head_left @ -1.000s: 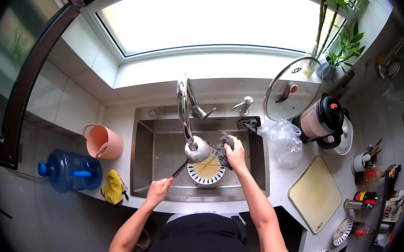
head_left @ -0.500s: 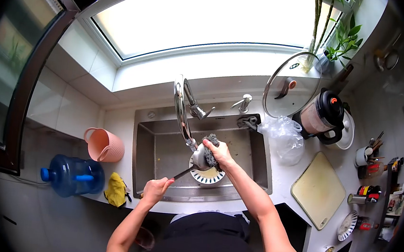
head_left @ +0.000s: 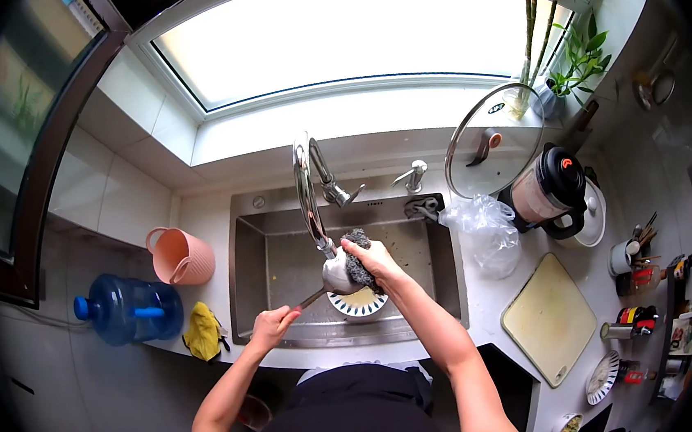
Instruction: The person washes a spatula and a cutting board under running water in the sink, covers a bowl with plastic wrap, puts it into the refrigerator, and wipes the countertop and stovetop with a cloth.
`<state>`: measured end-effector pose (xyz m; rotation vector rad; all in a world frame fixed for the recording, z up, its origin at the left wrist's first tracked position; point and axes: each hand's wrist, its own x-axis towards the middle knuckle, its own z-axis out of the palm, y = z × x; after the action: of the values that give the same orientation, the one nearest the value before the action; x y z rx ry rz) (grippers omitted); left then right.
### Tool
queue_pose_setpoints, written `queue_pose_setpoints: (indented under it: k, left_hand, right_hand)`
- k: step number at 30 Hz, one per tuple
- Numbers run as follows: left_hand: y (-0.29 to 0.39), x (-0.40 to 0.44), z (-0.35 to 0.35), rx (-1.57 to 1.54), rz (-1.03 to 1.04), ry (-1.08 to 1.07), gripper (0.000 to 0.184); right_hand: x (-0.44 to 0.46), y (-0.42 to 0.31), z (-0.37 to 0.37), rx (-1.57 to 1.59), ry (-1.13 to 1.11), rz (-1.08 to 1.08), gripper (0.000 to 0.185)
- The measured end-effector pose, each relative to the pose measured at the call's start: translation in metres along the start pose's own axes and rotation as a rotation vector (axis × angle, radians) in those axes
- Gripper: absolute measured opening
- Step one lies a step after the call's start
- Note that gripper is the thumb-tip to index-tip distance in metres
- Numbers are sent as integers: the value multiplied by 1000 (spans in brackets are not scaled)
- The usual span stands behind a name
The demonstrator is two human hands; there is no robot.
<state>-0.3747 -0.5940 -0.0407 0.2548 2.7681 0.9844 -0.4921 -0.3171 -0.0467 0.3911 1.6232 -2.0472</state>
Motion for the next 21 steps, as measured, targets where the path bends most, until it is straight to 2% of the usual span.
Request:
queue_pose_setpoints:
  k: [2,4,6,8,11,12,14,15,16,18,19,21]
  left_hand:
    - [17,12,-4,3,-2,1,35]
    - [32,26,-7,-139,-131,17,35]
    - [25,31,-2,-191,-125,9,38]
    - [29,34,-3,-107,-180,28,43]
    - [31,29,1,-27,-246,62,45]
    - [33,27,4,-30,-245,59,45]
    - [39,27,10,-34,-289,103,45]
    - [42,29,12,-33,-283,103,45]
    - [45,29,15,22,-230,135,45]
    - [50,29,19,79,-174,169,45]
    - [52,28,20,102,-132,201,46]
    - [54,21,21,142,-83,225,47]
  right_hand:
    - [-3,8,3,90,50,36,39]
    - [2,15,2,122,76,63,38]
    - [10,24,-9,424,129,52,36]
    - [2,16,-23,354,182,-145,37]
    - [-17,5,-44,-9,262,-227,38]
    - [-22,7,-42,-12,265,-225,38]
    - [-39,5,-21,-501,323,-616,35]
    - [-43,11,-11,-655,258,-700,38]
    - [-47,12,3,-755,289,-910,40]
    - [-51,19,18,-916,211,-961,42]
    - [-50,17,20,-929,255,-1024,41]
    - [-34,15,7,-889,374,-997,33]
